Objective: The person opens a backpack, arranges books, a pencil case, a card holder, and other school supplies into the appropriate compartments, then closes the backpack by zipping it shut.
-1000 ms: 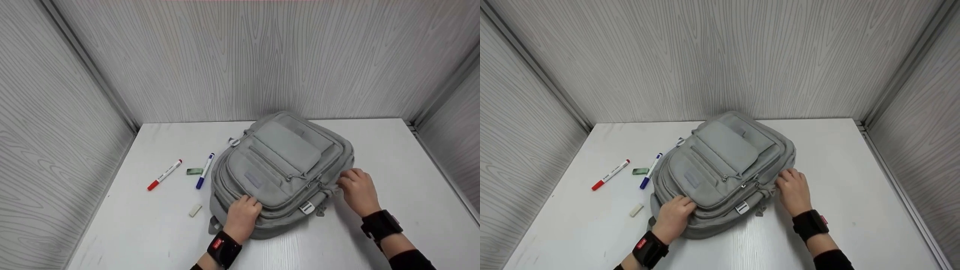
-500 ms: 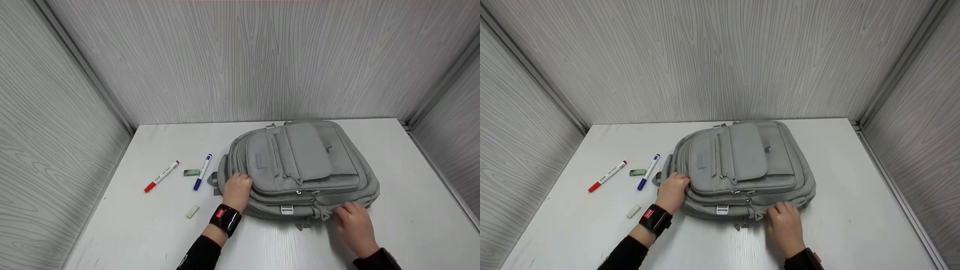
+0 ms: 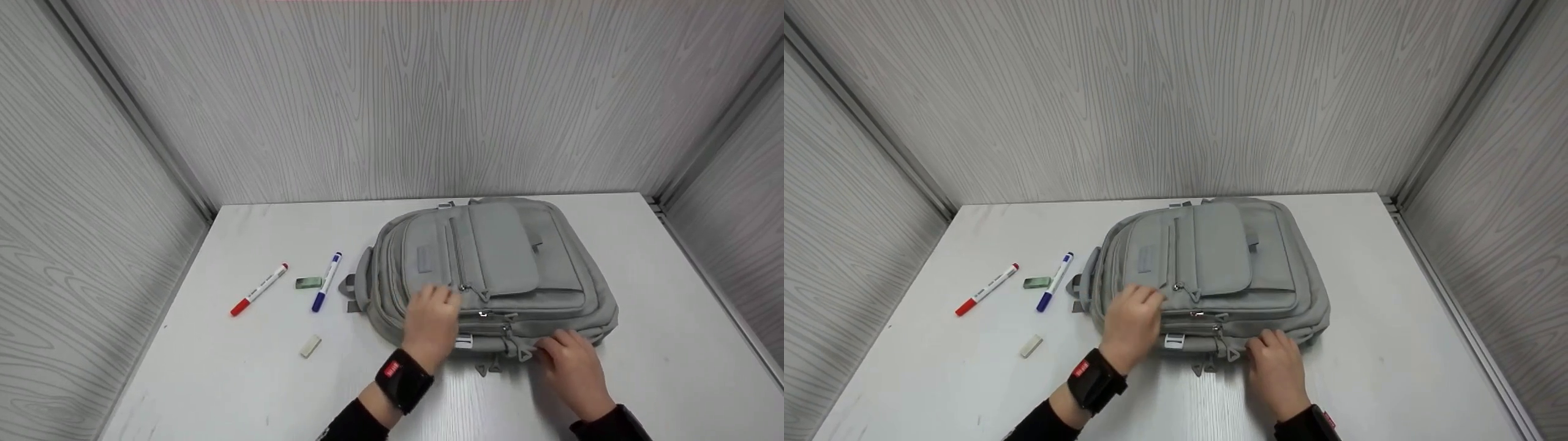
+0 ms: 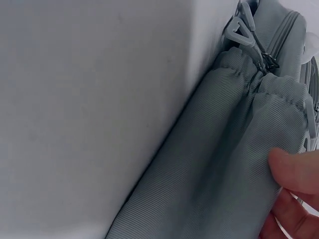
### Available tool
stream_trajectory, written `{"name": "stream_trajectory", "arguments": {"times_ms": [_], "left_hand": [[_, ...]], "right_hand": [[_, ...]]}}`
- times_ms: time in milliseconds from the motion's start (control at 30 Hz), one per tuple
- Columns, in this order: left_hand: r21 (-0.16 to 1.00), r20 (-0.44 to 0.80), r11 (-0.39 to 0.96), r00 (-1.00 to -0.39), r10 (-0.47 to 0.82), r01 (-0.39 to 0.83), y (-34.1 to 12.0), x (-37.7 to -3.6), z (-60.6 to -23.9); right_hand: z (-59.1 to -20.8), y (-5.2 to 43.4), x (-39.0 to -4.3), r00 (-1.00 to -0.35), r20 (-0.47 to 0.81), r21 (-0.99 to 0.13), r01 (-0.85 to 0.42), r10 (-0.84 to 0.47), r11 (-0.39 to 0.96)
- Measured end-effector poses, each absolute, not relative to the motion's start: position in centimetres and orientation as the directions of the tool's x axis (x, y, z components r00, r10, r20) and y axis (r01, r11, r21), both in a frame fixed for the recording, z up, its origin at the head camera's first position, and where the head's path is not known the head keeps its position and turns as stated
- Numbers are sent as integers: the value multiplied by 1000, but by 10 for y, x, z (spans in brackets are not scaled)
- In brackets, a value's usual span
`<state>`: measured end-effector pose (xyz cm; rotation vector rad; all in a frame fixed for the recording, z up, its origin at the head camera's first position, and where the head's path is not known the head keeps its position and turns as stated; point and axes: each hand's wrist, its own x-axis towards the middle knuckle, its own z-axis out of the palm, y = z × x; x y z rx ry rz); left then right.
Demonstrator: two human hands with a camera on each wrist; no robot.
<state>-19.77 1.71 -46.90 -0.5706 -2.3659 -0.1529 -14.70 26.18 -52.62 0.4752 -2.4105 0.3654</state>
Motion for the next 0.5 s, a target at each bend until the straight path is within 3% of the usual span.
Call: {"name": "stream_trajectory", "arguments": {"times_ms": [133, 200, 333, 500], "left_hand": [[-148, 653, 811, -561, 510, 566, 58, -184, -465], [-212, 619, 788, -545, 566, 578, 74, -181, -469], [-306, 459, 773, -626, 631, 555, 93, -179, -477], [-343, 314, 789, -729, 608, 510, 100, -182, -481]], "right_hand": [[-525, 260, -146, -743, 624, -139, -409, -240, 902], [-524, 258, -145, -748, 621, -144, -404, -236, 903], [-520, 256, -143, -772, 592, -147, -388, -233, 910], [-517, 257, -143, -772, 590, -132, -380, -236, 915]]}}
